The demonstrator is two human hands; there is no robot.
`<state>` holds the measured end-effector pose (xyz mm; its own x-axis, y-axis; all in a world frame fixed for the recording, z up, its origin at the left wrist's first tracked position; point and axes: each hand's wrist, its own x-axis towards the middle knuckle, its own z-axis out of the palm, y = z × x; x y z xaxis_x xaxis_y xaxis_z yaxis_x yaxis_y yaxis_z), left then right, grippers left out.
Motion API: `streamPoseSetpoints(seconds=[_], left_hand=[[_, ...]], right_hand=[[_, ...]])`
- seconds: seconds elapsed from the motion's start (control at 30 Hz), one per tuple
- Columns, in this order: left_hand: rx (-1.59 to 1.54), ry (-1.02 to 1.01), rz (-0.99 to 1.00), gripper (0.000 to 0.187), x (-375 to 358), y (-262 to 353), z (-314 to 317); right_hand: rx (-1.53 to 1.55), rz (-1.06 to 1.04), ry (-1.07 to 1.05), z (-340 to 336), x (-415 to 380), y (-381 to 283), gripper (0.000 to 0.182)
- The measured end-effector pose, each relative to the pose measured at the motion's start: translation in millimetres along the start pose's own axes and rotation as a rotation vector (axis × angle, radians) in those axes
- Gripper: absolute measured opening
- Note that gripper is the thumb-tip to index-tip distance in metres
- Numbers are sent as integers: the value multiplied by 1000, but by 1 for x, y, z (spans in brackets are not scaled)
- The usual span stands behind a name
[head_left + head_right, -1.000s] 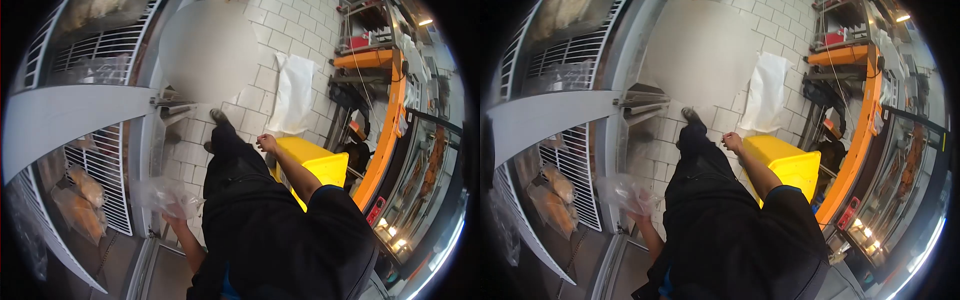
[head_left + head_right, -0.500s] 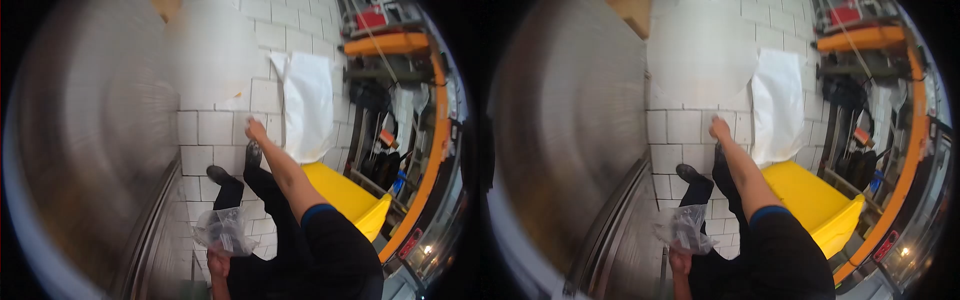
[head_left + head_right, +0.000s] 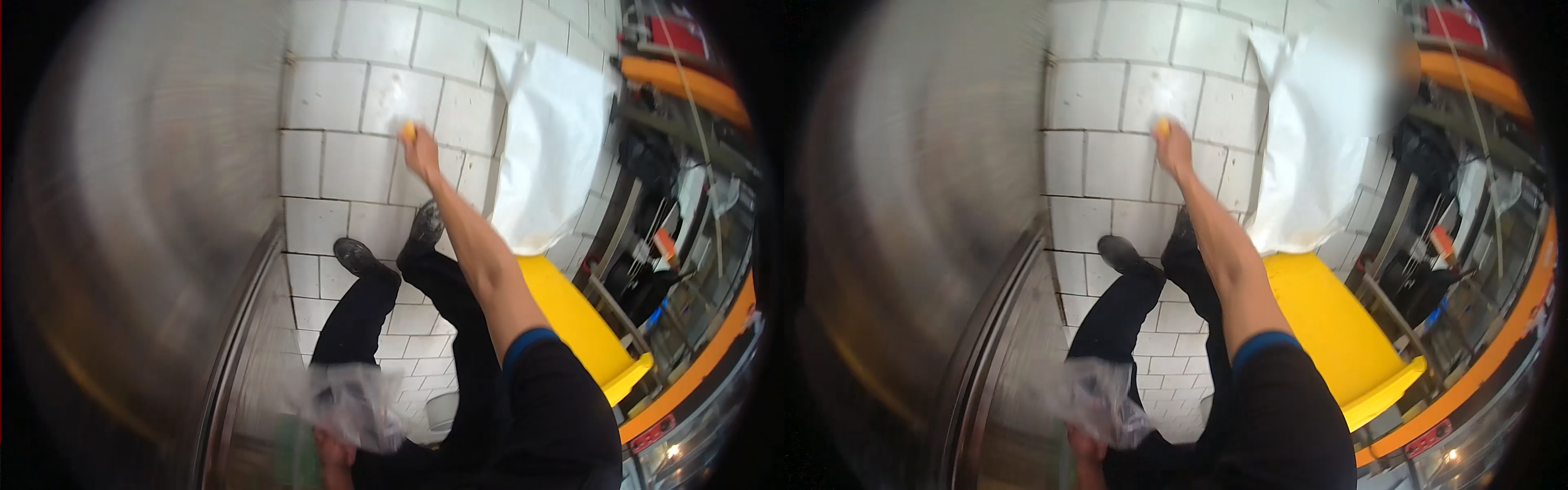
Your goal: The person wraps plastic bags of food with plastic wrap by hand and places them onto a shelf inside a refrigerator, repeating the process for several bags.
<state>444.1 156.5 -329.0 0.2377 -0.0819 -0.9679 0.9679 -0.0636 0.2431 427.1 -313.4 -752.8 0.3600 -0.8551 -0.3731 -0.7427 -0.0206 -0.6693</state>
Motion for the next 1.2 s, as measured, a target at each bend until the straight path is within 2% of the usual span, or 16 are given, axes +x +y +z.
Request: streamPoseSetpoints(seconds=[0.1,0.2,0.27,0.37,0.4,0.47,0.5,0.6,0.7,0.73,0.87,0.93,1.0,1.07,1.13,1.2], left_hand=[[-57,-82,223,24,-38,-2,14],[-80,-18,172,26,-99,8,27],[-343,-272,103,21,-138,-10,-9],[503,80,633,15,-217,-9,-28],[-350,-82,575,12,-228,-24,-45],[-488,-15,803,7,-274,-23,-51],[104,437,1023,8,-292,-21,-49],[-440,417,936,12,-336,-20,-56],[-688,483,1108,17,-327,-41,-80],[-696,513,1157,17,-330,-39,-84],[-768,692,1153,19,-330,-18,-119],[-822,557,1151,19,-347,-4,-137],[-891,431,1123,19,-349,-1,-156],[-813,373,1191,20,-348,4,-174],[-769,347,1176,21,-345,12,-187],[-725,332,1173,21,-343,26,-197]], right_hand=[[211,102,-262,-84,-143,-100,37],[506,21,-646,-177,-276,-218,18],[599,113,-920,-251,-341,-320,24],[679,38,-1124,-313,-403,-413,31],[700,-49,-1183,-328,-419,-440,32],[657,-110,-1379,-336,-439,-488,35],[637,-178,-1485,-336,-448,-511,41],[452,-565,-1684,-323,-491,-578,43],[310,-900,-1469,-260,-540,-639,43],[302,-1163,-1228,-233,-548,-670,43],[355,-1364,-414,-139,-554,-822,16],[530,-1463,200,-100,-524,-868,11],[288,-1181,92,-34,-475,-862,17],[-162,-1557,403,-2,-456,-817,17],[-502,-1260,-15,7,-453,-814,43],[-276,-1195,-99,-6,-469,-812,35]])
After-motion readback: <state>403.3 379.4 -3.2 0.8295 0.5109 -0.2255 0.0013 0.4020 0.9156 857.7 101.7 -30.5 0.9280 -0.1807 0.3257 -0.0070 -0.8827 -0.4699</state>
